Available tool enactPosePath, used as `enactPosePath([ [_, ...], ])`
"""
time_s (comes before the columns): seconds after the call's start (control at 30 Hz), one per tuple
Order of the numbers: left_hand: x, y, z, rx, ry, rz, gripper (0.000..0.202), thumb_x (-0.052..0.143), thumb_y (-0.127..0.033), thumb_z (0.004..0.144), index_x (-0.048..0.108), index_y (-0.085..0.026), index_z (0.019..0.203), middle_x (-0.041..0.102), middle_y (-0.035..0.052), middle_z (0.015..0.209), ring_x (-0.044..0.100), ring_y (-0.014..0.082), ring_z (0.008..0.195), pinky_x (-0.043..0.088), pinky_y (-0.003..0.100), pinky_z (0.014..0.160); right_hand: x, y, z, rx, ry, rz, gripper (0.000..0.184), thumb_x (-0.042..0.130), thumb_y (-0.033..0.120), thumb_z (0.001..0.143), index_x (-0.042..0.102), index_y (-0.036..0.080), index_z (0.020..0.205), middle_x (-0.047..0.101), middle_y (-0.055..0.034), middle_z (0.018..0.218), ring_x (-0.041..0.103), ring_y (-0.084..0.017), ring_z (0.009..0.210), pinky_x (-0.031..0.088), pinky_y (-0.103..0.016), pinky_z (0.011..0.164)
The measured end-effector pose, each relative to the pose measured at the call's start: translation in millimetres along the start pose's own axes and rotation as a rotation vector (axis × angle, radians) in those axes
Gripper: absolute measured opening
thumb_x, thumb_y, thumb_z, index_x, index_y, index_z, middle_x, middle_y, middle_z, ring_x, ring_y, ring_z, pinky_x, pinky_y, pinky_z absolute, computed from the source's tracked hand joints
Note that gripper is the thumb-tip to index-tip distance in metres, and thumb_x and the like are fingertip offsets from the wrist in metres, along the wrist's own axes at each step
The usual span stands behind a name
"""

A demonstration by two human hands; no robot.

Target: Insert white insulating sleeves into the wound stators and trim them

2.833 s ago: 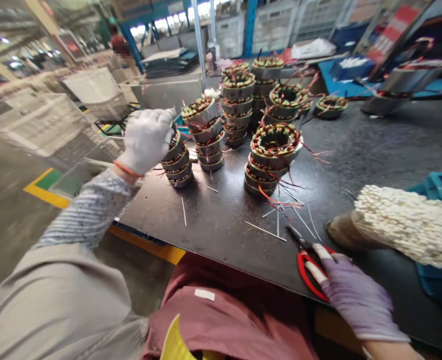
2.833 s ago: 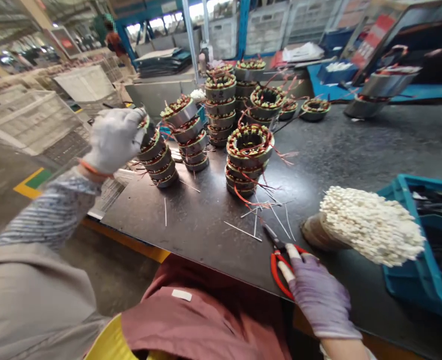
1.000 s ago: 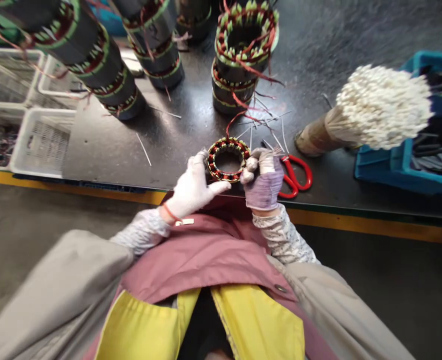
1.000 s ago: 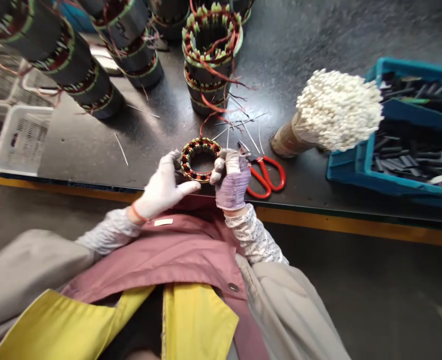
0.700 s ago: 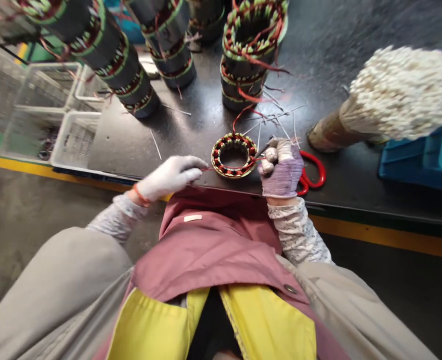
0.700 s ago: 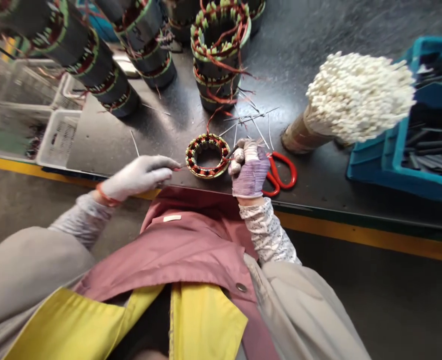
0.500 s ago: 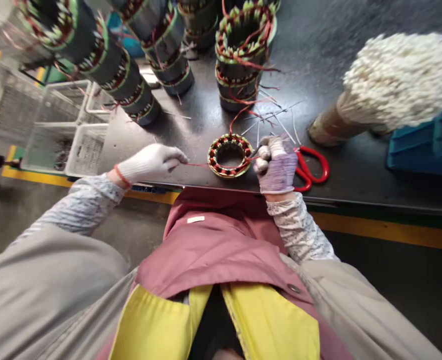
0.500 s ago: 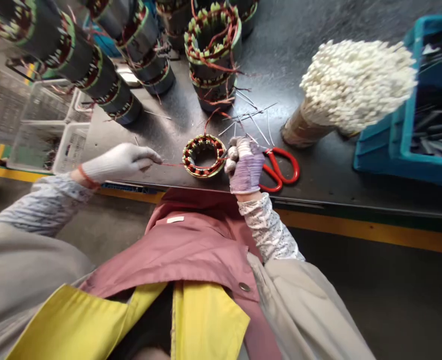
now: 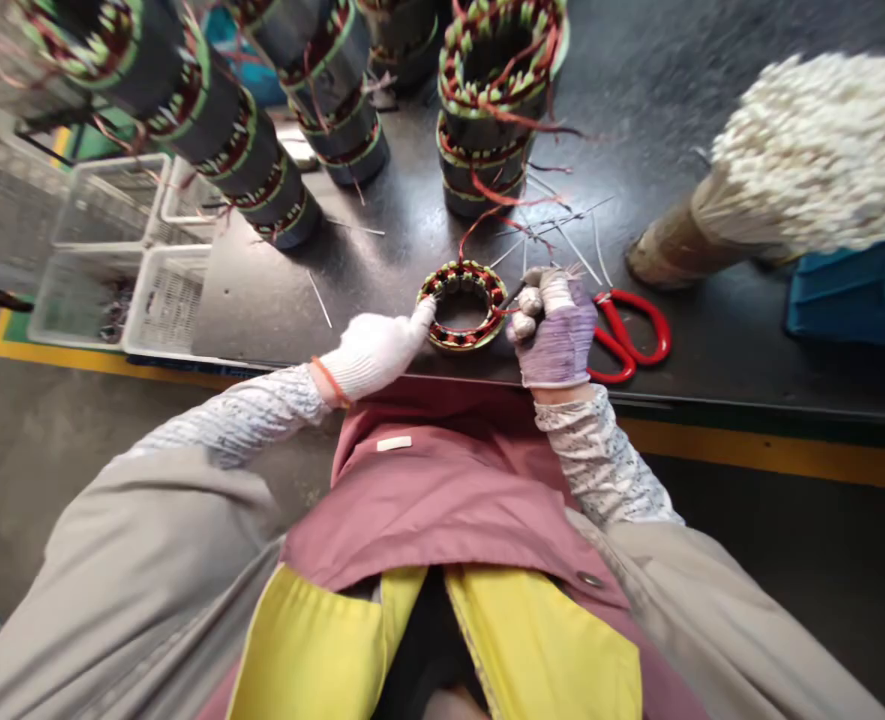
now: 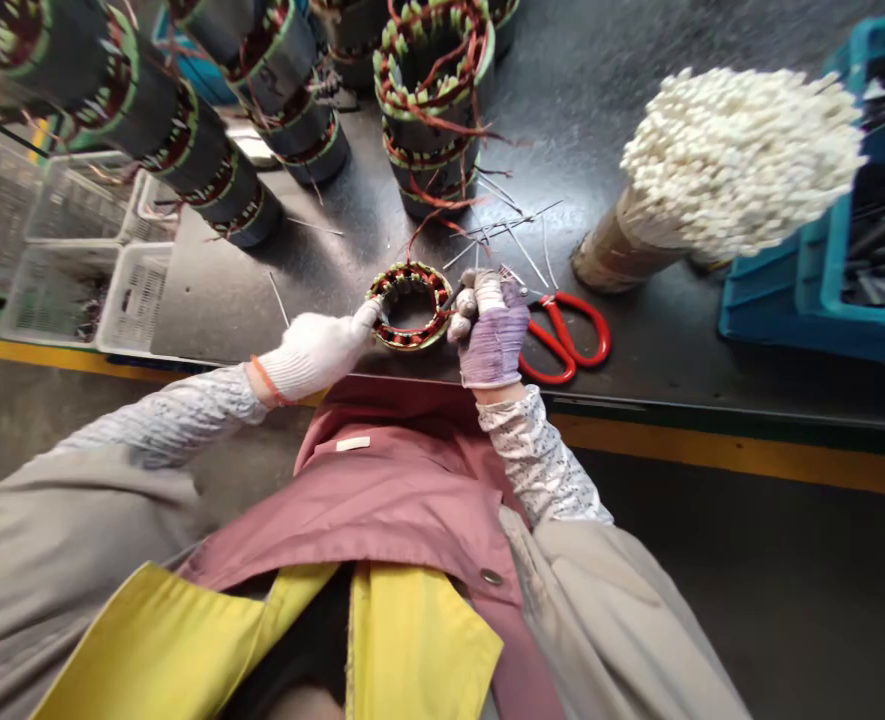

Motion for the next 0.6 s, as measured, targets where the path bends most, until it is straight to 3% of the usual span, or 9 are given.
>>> enactPosePath([
  [0.07, -1.4, 4.3, 17.8, 0.025, -0.009, -0.093, 0.044, 0.044, -0.035, 0.1, 0.058, -0.021, 0.14, 0.075, 0.0099, 0.095, 0.072, 0.0274, 0.085, 0.051, 0.036, 0.076, -2.1, 1.3, 0.9, -0.009, 0.013, -0.034, 0.036, 0.073, 0.054, 0.082, 0.058, 0.022, 0.082, 0.042, 0.0088, 0.057, 0.033, -0.003, 0.039, 0.027, -0.016, 0.032],
  [0.17, -10.9, 26.6, 35.6, 0.066, -0.043, -0.384, 0.035, 0.048, -0.04, 0.093, 0.074, -0.019, 0.103, 0.073, 0.0049, 0.083, 0.067, 0.0192, 0.075, 0.047, 0.029, 0.071, -5.1, 3.7, 1.9, -0.009, 0.006, -0.05, 0.037, 0.075, 0.054, 0.08, 0.057, 0.022, 0.078, 0.04, 0.009, 0.054, 0.032, -0.003, 0.038, 0.026, -0.016, 0.032],
  [0.27, 17.1, 56.2, 39.8, -0.109, 0.139, -0.79, 0.027, 0.054, -0.038, 0.084, 0.068, -0.015, 0.084, 0.06, 0.0006, 0.062, 0.051, 0.0112, 0.053, 0.039, 0.023, 0.054, -6.4, 4.7, 3.0, 0.004, 0.003, -0.043, 0.034, 0.076, 0.05, 0.08, 0.058, 0.021, 0.077, 0.039, 0.0094, 0.053, 0.032, -0.003, 0.037, 0.026, -0.017, 0.031],
  [0.37, 42.1, 73.0, 29.8, -0.148, 0.268, -0.951, 0.03, 0.051, -0.043, 0.085, 0.065, -0.016, 0.086, 0.061, 0.0018, 0.066, 0.049, 0.0112, 0.053, 0.038, 0.024, 0.051, -6.9, 1.6, 8.8, 0.088, -0.02, -0.017, 0.025, 0.074, 0.041, 0.082, 0.06, 0.02, 0.078, 0.042, 0.0094, 0.053, 0.034, -0.003, 0.036, 0.026, -0.016, 0.031],
  [0.43, 26.9, 79.2, 23.2, -0.041, 0.151, -0.768, 0.035, 0.048, -0.047, 0.089, 0.068, -0.018, 0.093, 0.069, 0.0056, 0.081, 0.06, 0.0158, 0.069, 0.048, 0.027, 0.063, -7.2, -0.6, 15.3, 0.158, -0.06, 0.012, 0.017, 0.072, 0.032, 0.083, 0.06, 0.02, 0.08, 0.047, 0.0091, 0.054, 0.036, -0.003, 0.037, 0.028, -0.015, 0.032],
  [0.5, -11.8, 74.9, 17.2, 0.066, -0.141, -0.479, 0.04, 0.049, -0.05, 0.091, 0.071, -0.021, 0.109, 0.071, 0.0076, 0.111, 0.065, 0.0231, 0.101, 0.051, 0.034, 0.088, -6.0, -0.3, 20.7, 0.188, -0.092, 0.035, 0.01, 0.069, 0.025, 0.083, 0.061, 0.02, 0.084, 0.052, 0.0083, 0.057, 0.039, -0.003, 0.038, 0.03, -0.014, 0.033],
  [0.57, -42.2, 52.7, 13.6, 0.152, -0.338, -0.258, 0.056, 0.058, -0.054, 0.09, 0.06, -0.023, 0.136, 0.057, 0.0089, 0.144, 0.054, 0.0308, 0.129, 0.044, 0.043, 0.107, -6.4, 5.0, 21.2, 0.153, -0.113, 0.029, 0.006, 0.065, 0.021, 0.084, 0.06, 0.02, 0.087, 0.056, 0.0069, 0.062, 0.043, -0.003, 0.041, 0.034, -0.014, 0.036],
  [0.6, -46.6, 31.5, 14.2, 0.271, -0.342, -0.172, 0.066, 0.065, -0.057, 0.086, 0.057, -0.021, 0.141, 0.054, 0.0112, 0.148, 0.051, 0.0355, 0.132, 0.042, 0.048, 0.109, -9.3, 10.6, 18.5, 0.108, -0.128, 0.011, 0.005, 0.063, 0.02, 0.084, 0.059, 0.021, 0.088, 0.059, 0.0059, 0.066, 0.047, -0.003, 0.043, 0.037, -0.014, 0.037],
])
Point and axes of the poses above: each hand's wrist, its own z-axis towards the middle knuckle, its own x-axis out of the palm, y = z × x, the point moved 7 cm from there along z, towards the middle knuckle
